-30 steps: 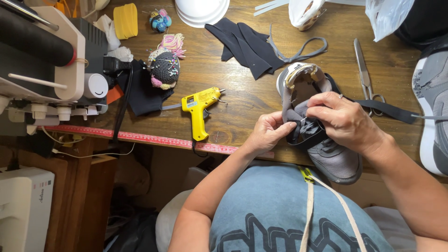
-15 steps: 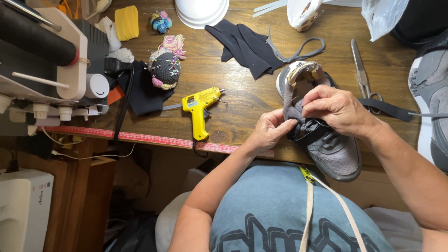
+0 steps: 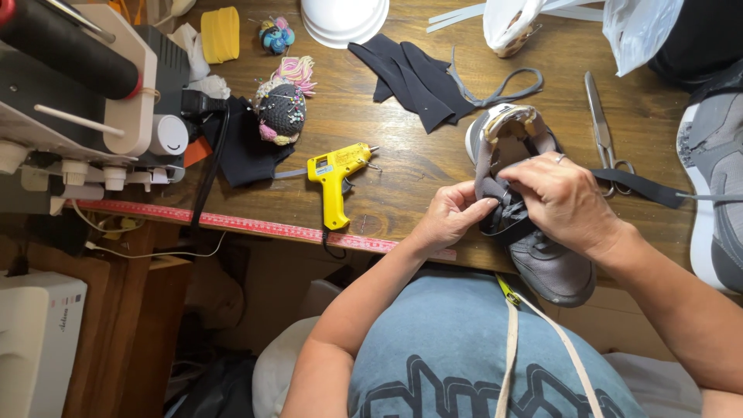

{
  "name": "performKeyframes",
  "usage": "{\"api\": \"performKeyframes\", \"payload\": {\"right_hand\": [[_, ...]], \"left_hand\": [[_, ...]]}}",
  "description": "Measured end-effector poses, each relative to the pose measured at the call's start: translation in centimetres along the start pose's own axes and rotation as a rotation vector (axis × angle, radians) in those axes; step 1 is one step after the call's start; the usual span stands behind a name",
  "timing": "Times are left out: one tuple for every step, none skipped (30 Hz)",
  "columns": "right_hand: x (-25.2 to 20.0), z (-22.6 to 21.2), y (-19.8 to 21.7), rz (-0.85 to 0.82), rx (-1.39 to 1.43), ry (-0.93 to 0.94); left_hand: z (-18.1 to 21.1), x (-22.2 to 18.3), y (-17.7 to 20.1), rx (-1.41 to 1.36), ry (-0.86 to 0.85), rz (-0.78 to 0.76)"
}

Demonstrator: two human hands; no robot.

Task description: Lacing a grey sneaker and trimming the laces using scissors and a needle

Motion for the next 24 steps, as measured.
{"api": "performKeyframes", "payload": {"right_hand": [[0.2, 0.0, 0.3, -0.001, 0.0, 0.003], [0.4, -0.3, 0.4, -0.037, 0.0, 0.046], [0.5, -0.5, 0.6, -0.072, -0.001, 0.086], [0.3, -0.2, 0.4, -0.071, -0.001, 0.086], [0.1, 0.0, 0.2, -0.082, -0.153, 0.128], [-0.1, 0.2, 0.0, -0.092, -0.305, 0.169], [0.0, 0.2, 0.2, -0.09, -0.309, 0.168], [0.2, 0.0, 0.4, -0.076, -0.393, 0.203], [0.3, -0.3, 0.5, -0.063, -0.476, 0.238], [0.5, -0.2, 0.6, -0.061, -0.478, 0.237], [0.7, -0.3, 0.5, -0.083, -0.457, 0.274], [0.8, -0.4, 0.4, -0.104, -0.437, 0.31], [0.7, 0.1, 0.1, -0.104, -0.439, 0.311], [0.7, 0.6, -0.2, -0.124, -0.357, 0.322], [0.6, 1.0, -0.5, -0.144, -0.274, 0.334], [0.5, 0.9, -0.6, -0.144, -0.275, 0.337], [0.5, 0.6, -0.5, -0.121, -0.262, 0.357], [0.5, 0.4, -0.4, -0.097, -0.249, 0.377], [0.4, 0.3, -0.3, -0.098, -0.25, 0.378], [0.2, 0.1, -0.2, -0.08, -0.237, 0.387], [0.1, -0.1, -0.2, -0.062, -0.221, 0.396], [0.0, 0.0, 0.0, -0.063, -0.221, 0.397], [0.1, 0.1, 0.0, -0.084, -0.222, 0.382], [0.1, 0.2, 0.1, -0.105, -0.222, 0.367]], "left_hand": [[0.0, 0.0, 0.1, 0.0, -0.003, 0.001], [0.0, -0.1, 0.2, -0.007, 0.005, 0.008], [-0.1, -0.1, 0.2, -0.013, 0.015, 0.012], [0.0, -0.2, 0.1, -0.013, 0.015, 0.011], [0.2, -0.2, 0.0, -0.014, 0.019, 0.015], [0.3, -0.1, 0.0, -0.015, 0.024, 0.019], [0.4, -0.1, -0.1, -0.015, 0.023, 0.014], [0.5, -0.2, 0.0, -0.002, 0.028, 0.02], [0.6, -0.3, 0.1, 0.011, 0.033, 0.028], [0.5, -0.2, 0.1, 0.012, 0.033, 0.026], [0.3, -0.2, 0.2, 0.006, 0.03, 0.021], [0.2, -0.1, 0.2, 0.001, 0.027, 0.017], [0.1, -0.1, 0.3, 0.001, 0.025, 0.016], [0.1, -0.1, 0.3, -0.007, 0.013, -0.004], [0.0, -0.1, 0.3, -0.015, 0.0, -0.022], [0.2, -0.2, 0.3, -0.014, -0.003, -0.021], [0.2, -0.2, 0.3, -0.007, 0.013, -0.015], [0.2, -0.1, 0.3, 0.0, 0.028, -0.009], [0.4, -0.2, 0.2, 0.0, 0.027, -0.009], [0.4, -0.2, 0.2, 0.015, 0.028, -0.006], [0.5, -0.3, 0.2, 0.03, 0.03, -0.002], [0.3, -0.2, 0.1, 0.03, 0.029, -0.001], [0.2, -0.2, 0.2, 0.011, 0.038, 0.004], [0.0, -0.1, 0.2, -0.007, 0.047, 0.01]]}}
Point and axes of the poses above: each hand's wrist, its own x-axis towards the middle knuckle, its own y-axis out of the back of the hand, z = x × y, the point moved 6 cm from there along x, towards the middle knuckle
